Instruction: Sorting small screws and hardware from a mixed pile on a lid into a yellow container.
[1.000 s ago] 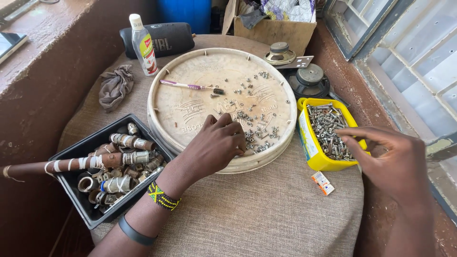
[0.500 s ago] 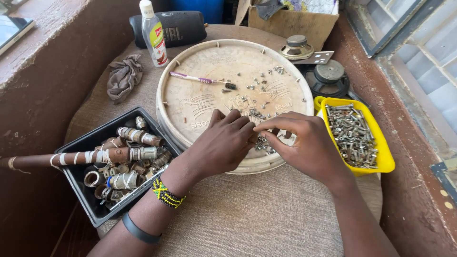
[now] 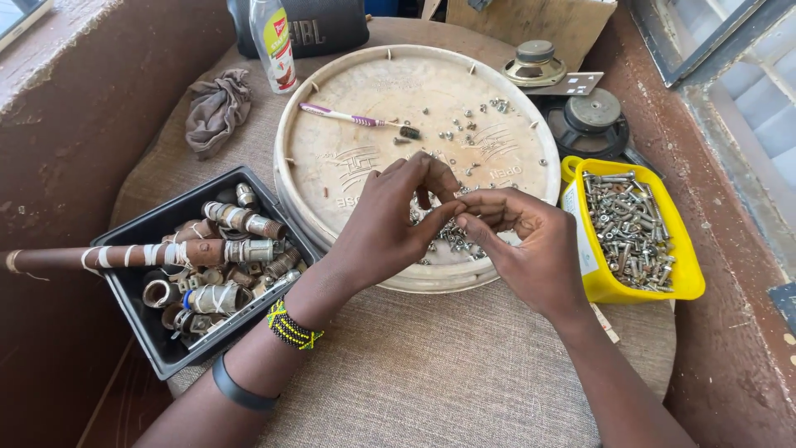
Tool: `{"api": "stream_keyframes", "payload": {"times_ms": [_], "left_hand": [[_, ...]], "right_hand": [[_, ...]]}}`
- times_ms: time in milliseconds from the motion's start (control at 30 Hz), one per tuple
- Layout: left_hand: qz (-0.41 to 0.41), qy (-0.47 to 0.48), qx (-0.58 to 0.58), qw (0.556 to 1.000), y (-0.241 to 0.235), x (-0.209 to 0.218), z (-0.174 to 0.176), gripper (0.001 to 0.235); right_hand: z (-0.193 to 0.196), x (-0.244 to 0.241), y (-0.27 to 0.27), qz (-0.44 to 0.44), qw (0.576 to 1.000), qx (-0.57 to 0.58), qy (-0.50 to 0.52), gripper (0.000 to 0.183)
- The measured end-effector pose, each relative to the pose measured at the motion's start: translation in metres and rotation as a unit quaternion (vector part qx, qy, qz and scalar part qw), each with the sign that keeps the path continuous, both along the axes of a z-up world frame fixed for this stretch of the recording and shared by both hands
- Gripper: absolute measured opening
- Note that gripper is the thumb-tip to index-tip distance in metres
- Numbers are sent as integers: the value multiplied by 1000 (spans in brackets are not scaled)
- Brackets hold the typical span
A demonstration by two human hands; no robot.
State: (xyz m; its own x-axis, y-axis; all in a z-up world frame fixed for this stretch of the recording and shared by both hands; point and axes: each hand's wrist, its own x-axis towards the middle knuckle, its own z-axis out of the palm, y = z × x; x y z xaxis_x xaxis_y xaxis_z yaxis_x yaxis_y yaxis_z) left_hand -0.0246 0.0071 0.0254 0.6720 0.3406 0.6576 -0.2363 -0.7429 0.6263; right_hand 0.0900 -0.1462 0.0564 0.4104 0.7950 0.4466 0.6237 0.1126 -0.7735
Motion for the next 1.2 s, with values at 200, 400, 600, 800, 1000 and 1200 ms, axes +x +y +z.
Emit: {"api": "stream_keyframes", "payload": {"times_ms": [200,400,600,800,1000,1200], "left_hand": [[7,42,39,998,-4,-4,8,10],[110,222,299,922,7,-10,-1,14],[87,276,266,919,10,-25,12,54],[5,316,213,925,5,-29,16,59],[8,286,218,933,11,-16,-2,35],[46,271,201,940,11,-13,-3,25]], "right_hand": [[6,2,-9,-17,998,48,-34,10],[17,25,-56,-172,974,51,-138,11],[10,57,-122,-284,926,5,-250,12],[9,68,-123,-299,898,-56,-318,15],[38,10,-62,-110,954,-85,-264,37],[13,-1,3,21,869,-398,-293,72]]}}
